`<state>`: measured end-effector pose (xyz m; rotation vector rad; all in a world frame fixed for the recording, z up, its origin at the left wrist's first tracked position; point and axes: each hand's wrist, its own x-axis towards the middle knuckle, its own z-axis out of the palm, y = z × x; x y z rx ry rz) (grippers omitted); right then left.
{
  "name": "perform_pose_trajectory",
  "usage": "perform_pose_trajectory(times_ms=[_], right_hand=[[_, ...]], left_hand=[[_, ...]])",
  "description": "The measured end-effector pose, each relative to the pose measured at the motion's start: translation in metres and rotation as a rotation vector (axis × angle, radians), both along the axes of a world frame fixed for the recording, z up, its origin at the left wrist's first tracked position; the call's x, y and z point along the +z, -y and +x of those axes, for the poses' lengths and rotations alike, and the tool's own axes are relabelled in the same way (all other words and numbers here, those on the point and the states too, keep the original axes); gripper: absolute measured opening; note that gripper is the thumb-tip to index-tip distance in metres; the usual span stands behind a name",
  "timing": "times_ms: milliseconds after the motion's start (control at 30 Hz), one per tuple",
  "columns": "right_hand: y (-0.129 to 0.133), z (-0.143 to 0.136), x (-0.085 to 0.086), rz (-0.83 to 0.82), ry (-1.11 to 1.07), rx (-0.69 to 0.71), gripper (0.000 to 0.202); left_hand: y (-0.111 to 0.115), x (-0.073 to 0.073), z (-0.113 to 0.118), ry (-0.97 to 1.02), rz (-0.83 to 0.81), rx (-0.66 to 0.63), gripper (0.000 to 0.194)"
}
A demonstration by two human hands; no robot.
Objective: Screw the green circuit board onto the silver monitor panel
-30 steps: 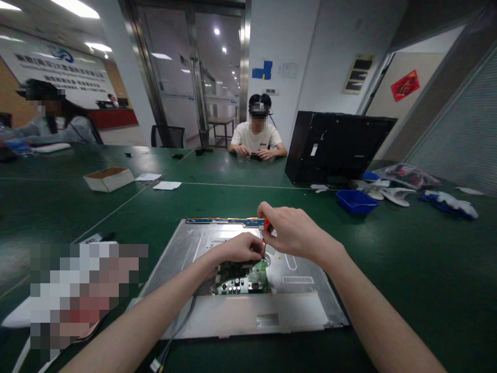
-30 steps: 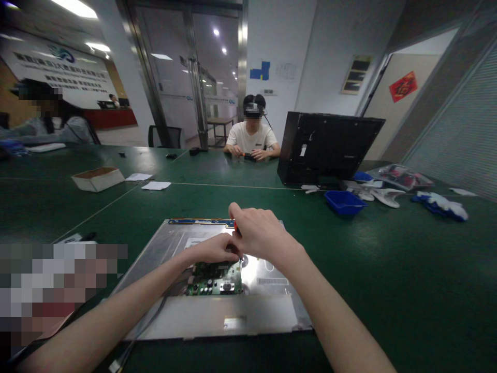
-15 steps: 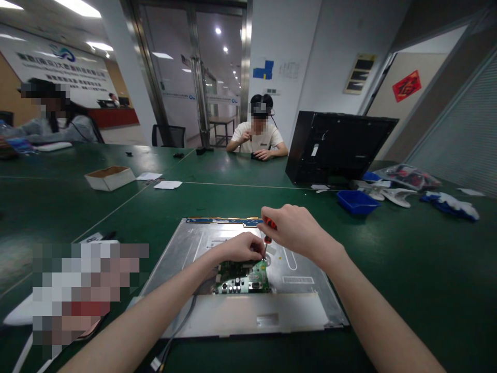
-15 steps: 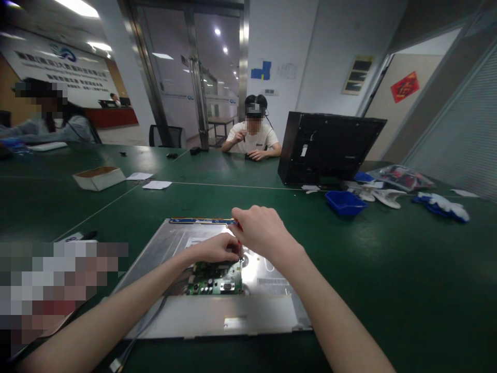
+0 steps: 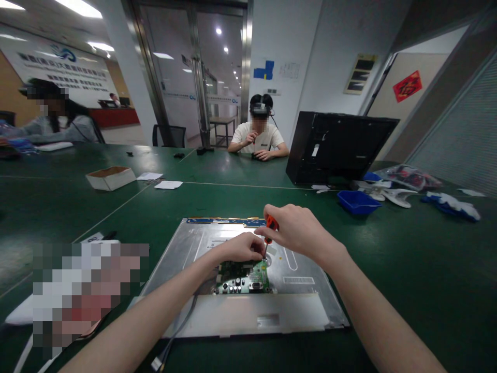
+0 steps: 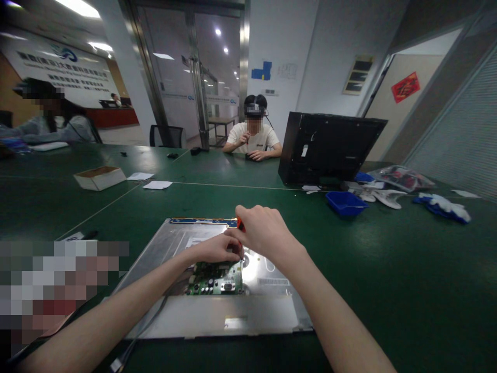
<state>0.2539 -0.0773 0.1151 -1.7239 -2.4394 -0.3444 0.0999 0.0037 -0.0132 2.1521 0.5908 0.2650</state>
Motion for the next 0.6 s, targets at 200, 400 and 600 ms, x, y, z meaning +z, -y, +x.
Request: perform_pose_trajectory(times_ms=[200, 400, 600], right_hand=[[0.0015, -0.0018, 0.0009, -0.022, 0.002, -0.008, 0.02], [0.0063, 0.0001, 0.0051, -0.072, -0.047, 0.065, 0.016], [0.0054, 0.0007, 0.006, -0.029, -0.024, 0.042, 0.034]], left_hand=[[0.0008, 0.0027, 0.0005, 0.008, -0.002, 0.002, 0.011], [-0.0026, -0.0029, -0.0006, 0.025, 0.001, -0.011, 0.011], [-0.002, -0.002, -0.0003, 0.015, 0.005, -0.016, 0.01]])
